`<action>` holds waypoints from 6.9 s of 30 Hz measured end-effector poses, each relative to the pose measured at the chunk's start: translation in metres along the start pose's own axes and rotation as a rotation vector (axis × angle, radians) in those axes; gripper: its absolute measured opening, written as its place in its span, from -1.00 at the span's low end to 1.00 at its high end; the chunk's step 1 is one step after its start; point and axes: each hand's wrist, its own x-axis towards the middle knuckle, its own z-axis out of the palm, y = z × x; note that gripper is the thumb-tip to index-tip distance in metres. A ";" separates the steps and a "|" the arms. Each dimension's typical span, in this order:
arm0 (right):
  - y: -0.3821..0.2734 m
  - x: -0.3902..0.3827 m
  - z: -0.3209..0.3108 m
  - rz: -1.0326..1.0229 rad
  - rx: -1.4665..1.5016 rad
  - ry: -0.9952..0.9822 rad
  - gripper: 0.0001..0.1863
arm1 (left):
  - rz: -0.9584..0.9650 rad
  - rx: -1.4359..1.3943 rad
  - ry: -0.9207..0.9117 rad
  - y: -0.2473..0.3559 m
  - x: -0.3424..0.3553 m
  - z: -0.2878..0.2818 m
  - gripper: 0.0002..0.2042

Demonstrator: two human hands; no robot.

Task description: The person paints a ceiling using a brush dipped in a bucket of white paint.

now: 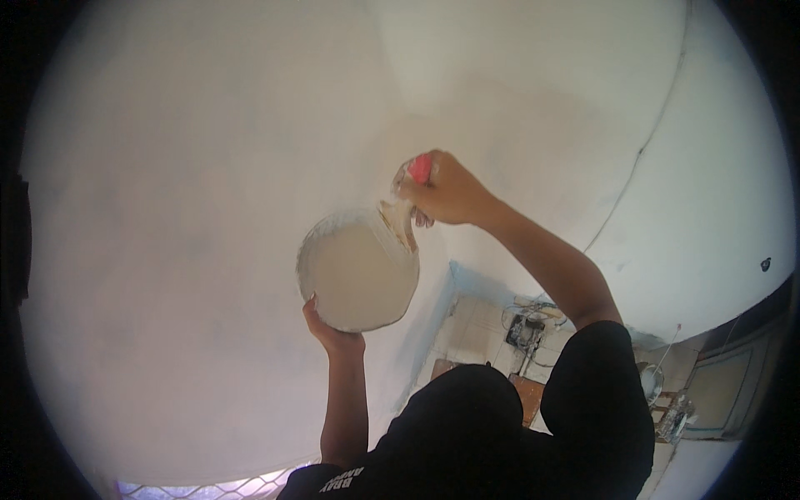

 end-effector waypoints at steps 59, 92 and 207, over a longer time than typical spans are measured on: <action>-0.108 0.423 -0.176 -0.465 0.955 0.812 -0.64 | -0.201 0.070 0.195 -0.001 0.018 -0.002 -0.50; 0.155 0.324 -0.154 0.332 -0.053 1.090 -0.74 | -0.187 0.100 0.093 0.001 0.022 -0.007 -0.48; -0.367 0.300 -0.068 -0.852 0.871 0.149 -0.76 | -0.016 -0.070 0.271 0.011 -0.020 0.073 -0.52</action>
